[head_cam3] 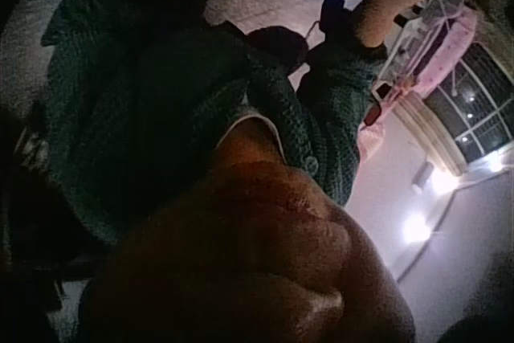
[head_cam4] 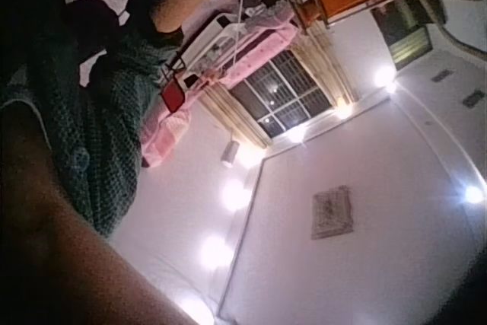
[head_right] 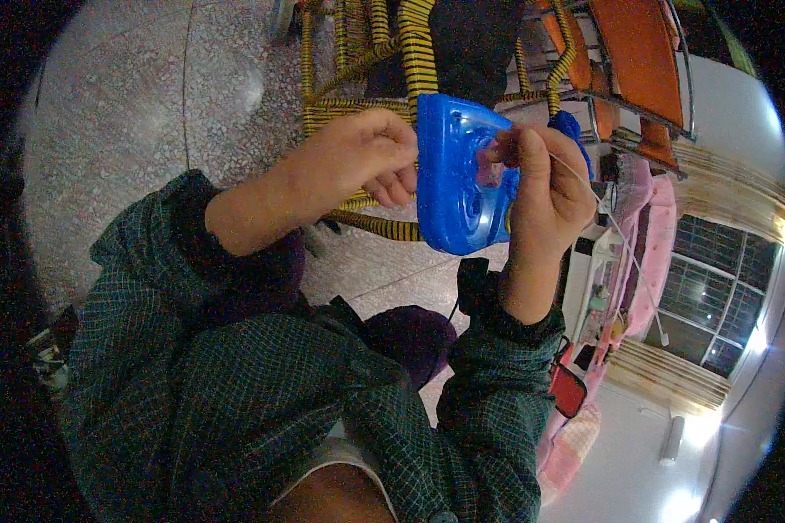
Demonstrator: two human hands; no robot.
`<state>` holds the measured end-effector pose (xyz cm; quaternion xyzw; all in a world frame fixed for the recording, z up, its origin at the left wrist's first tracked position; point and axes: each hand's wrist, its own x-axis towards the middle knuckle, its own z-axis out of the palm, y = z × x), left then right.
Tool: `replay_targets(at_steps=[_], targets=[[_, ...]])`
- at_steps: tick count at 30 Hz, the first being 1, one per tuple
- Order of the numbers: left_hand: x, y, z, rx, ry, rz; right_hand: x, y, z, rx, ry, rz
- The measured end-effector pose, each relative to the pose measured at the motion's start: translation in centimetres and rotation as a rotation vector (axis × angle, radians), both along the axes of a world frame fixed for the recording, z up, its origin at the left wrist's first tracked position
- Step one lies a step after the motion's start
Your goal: The person holds a blue plastic toy with a yellow duck and pink star. They insert a white zip tie through a hole in the toy and tighten it, then repeat the process with a green zip tie on another part of the toy.
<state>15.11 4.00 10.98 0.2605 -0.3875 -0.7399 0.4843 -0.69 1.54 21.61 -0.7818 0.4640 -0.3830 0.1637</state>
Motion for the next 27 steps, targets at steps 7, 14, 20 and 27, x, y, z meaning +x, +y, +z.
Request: replay_targets(at_steps=[7,14,20,27], targets=[[-1.8,2.6,-0.8,-0.03,0.261,0.095,-0.6,0.0,-1.2,0.037,-0.173,0.049],[-3.2,3.6,-1.3,-0.193,0.229,0.205,-0.4,-0.3,-0.3,0.041,-0.088,0.012],[-2.7,3.5,-1.2,-0.263,0.141,0.21,0.0,-0.8,0.4,0.031,-0.047,-0.101],[-2.1,3.4,-1.3,-0.357,0.105,0.24,0.1,0.1,0.3,-0.059,0.109,-0.131]])
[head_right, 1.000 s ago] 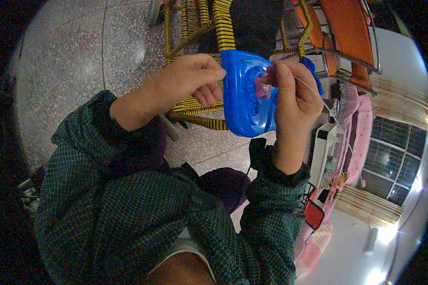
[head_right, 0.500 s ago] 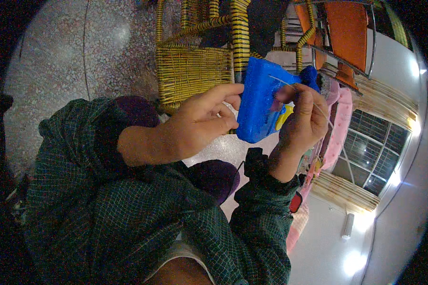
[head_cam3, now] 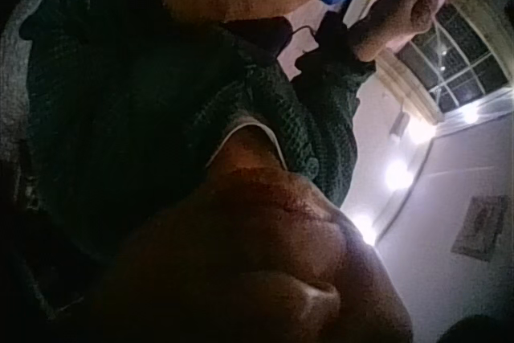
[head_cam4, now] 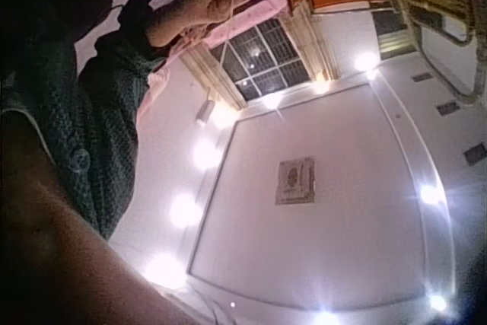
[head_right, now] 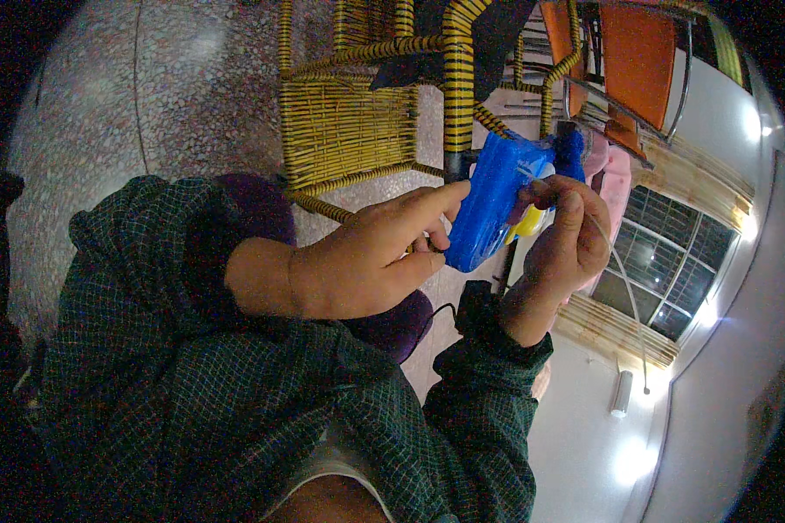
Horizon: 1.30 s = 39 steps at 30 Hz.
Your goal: The person holds a blue plastic toy with a yellow duck and pink star. They insert a white zip tie through a hole in the toy and tighten it, then repeat the process with a green zip tie on another part of the toy.
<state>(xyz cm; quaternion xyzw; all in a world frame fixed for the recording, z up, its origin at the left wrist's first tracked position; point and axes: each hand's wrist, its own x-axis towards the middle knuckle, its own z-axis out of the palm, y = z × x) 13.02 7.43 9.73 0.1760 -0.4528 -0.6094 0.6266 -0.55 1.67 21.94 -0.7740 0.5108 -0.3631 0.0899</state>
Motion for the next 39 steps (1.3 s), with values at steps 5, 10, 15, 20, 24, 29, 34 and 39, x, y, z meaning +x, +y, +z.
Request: replay_targets(at_steps=[5,10,15,20,24,29,34,39], targets=[[0.2,-0.1,-0.1,-0.002,-0.004,-0.04,0.2,-0.4,0.7,0.013,0.06,-0.042],[0.4,-0.2,0.0,0.005,-0.009,-0.059,0.2,-0.3,1.0,0.02,0.044,0.088],[0.5,-0.2,0.0,0.035,0.009,-0.116,0.0,-0.5,0.3,-0.006,0.072,0.029],[0.3,-0.2,0.1,0.032,0.013,-0.092,0.2,-0.8,0.5,0.0,0.028,0.029],[0.2,-0.2,0.1,0.037,0.008,-0.098,0.4,-0.8,0.7,0.041,0.026,0.046],[0.1,-0.3,0.0,0.046,0.006,-0.089,0.4,-0.9,0.4,0.046,0.08,0.046],[0.1,-0.4,-0.2,0.033,-0.005,-0.081,0.4,-0.8,0.1,0.106,0.081,0.048],[0.3,-0.5,-0.3,0.091,0.02,-0.158,1.0,-0.5,-0.4,0.18,0.164,0.077]])
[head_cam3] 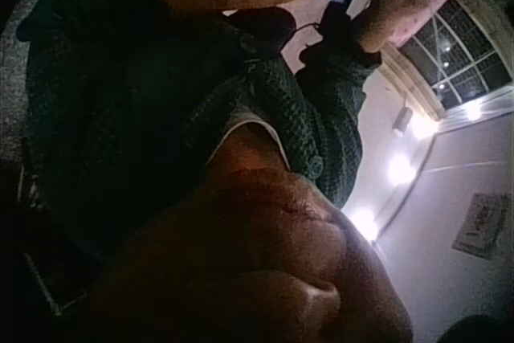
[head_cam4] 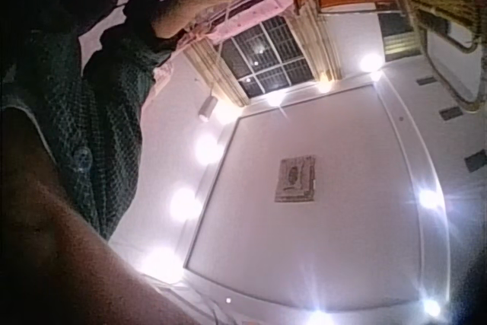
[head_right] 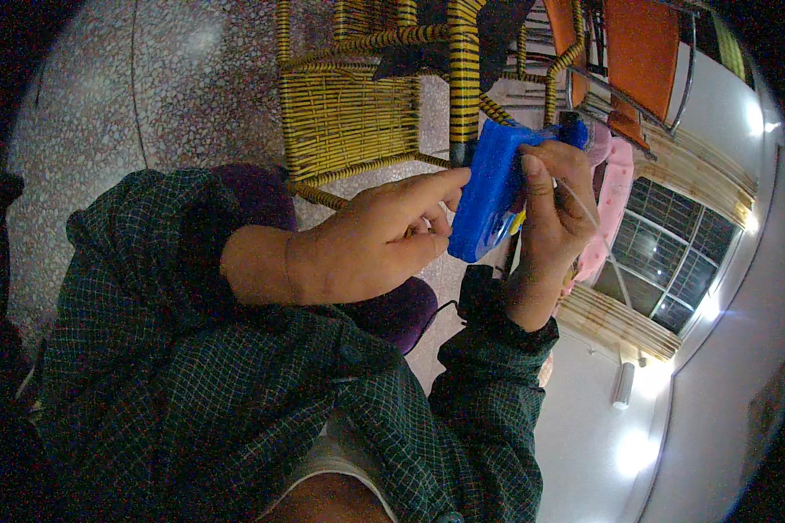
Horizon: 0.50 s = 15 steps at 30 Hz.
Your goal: The person holds a blue plastic toy with a yellow duck and pink star. They insert a white zip tie through a hole in the toy and tighten it, then repeat the process with a green zip tie on another part of the toy.
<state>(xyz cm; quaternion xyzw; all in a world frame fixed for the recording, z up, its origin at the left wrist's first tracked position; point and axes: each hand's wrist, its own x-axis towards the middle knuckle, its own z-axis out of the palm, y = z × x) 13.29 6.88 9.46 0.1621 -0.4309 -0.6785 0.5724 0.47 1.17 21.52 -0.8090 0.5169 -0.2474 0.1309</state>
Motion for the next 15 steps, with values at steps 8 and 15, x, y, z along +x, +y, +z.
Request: replay_targets(at_steps=[8,15], targets=[[0.2,-0.4,-0.6,0.039,-0.032,0.014,0.0,0.2,-0.2,-0.034,0.026,-0.04],[0.5,-2.9,-2.2,0.104,-0.112,0.214,-0.3,0.2,0.2,-0.159,-0.101,0.027]])
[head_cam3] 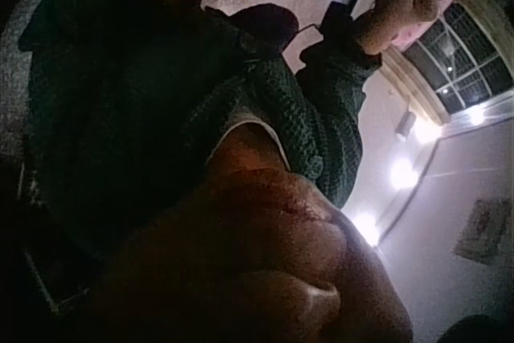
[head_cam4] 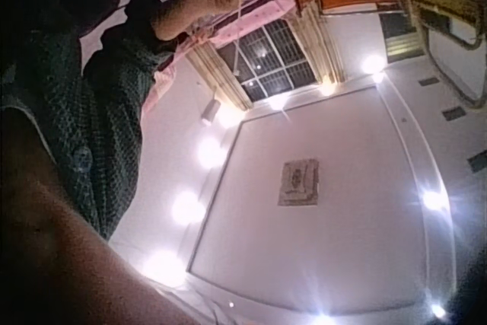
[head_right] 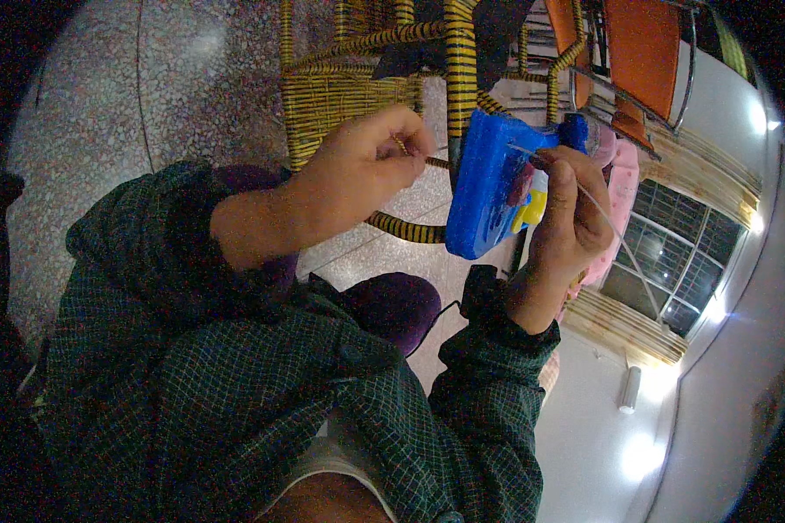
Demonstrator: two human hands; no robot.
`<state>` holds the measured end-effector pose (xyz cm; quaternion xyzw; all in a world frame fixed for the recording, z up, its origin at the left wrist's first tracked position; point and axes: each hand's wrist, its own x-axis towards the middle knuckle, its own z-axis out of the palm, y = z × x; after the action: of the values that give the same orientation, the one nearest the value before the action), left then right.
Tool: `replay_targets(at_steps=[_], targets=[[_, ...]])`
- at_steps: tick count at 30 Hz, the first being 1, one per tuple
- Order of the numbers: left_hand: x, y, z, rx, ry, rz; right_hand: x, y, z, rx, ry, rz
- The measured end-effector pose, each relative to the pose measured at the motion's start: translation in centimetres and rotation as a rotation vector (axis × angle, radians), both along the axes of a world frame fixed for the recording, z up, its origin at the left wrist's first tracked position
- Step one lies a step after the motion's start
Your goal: The person holds a blue plastic toy with a yellow duck and pink star. They insert a white zip tie through a hole in the toy and tighten it, then repeat the process with a green zip tie on another part of the toy.
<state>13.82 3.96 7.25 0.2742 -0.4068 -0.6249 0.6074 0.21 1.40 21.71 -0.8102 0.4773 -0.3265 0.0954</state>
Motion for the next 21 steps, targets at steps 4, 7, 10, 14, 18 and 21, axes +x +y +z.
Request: replay_targets(at_steps=[4,7,10,14,18,21], targets=[[-0.4,-1.1,-0.3,0.081,0.033,0.017,0.3,0.7,0.3,-0.069,-0.002,-0.026],[-0.6,-1.4,-0.2,0.11,0.058,-0.079,0.5,0.8,0.3,-0.084,-0.001,-0.016],[-0.7,-1.5,-0.1,0.097,0.083,-0.175,0.4,0.5,0.0,-0.099,0.089,0.033],[-0.7,-1.5,0.0,0.116,0.117,-0.223,0.2,0.3,-0.6,-0.065,0.065,0.021],[-0.9,-1.8,-0.4,0.115,-0.003,-0.255,0.1,-0.2,-1.1,0.087,0.01,-0.066],[-1.3,-2.1,-1.0,0.035,-0.064,-0.201,0.1,-0.7,-1.6,0.011,0.087,0.005]])
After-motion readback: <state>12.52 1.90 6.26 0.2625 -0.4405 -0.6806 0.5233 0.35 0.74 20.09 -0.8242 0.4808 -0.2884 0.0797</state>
